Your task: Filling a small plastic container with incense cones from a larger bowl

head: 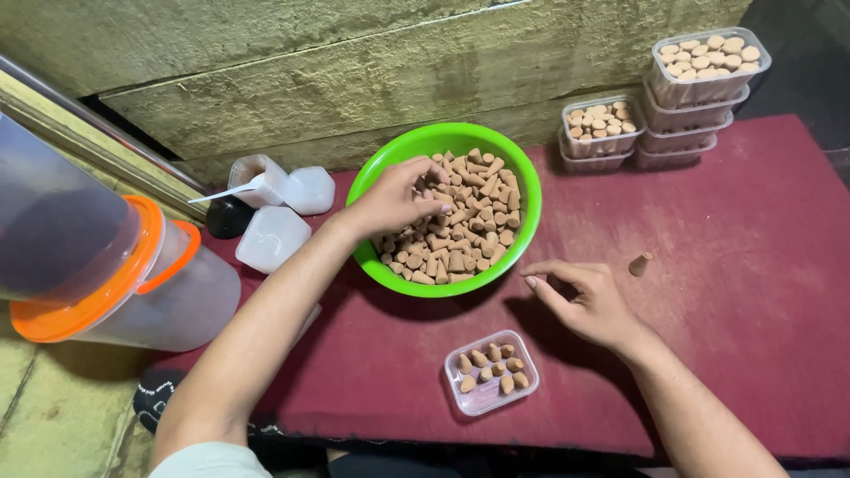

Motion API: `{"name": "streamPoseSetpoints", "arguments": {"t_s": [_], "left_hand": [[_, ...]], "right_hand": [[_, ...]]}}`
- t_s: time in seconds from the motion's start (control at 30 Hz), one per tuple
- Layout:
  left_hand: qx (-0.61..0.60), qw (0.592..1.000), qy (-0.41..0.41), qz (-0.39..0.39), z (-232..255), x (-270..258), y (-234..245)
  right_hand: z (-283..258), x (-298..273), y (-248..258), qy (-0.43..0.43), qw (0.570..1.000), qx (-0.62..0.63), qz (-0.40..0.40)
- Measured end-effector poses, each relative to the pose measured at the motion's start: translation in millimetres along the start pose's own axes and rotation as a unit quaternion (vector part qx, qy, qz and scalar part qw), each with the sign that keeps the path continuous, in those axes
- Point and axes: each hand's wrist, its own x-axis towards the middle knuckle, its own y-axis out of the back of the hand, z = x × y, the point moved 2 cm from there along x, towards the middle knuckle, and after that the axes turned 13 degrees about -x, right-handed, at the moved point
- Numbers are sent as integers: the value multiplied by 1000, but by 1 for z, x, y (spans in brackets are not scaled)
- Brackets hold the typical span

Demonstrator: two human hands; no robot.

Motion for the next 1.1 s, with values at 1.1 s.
{"name": "streamPoseSetpoints", "arguments": {"t_s": [1.1], "left_hand": [[-49, 977, -192, 78, 112, -107, -113]], "right_hand": [[27, -15, 0, -121, 944, 295, -87]]}}
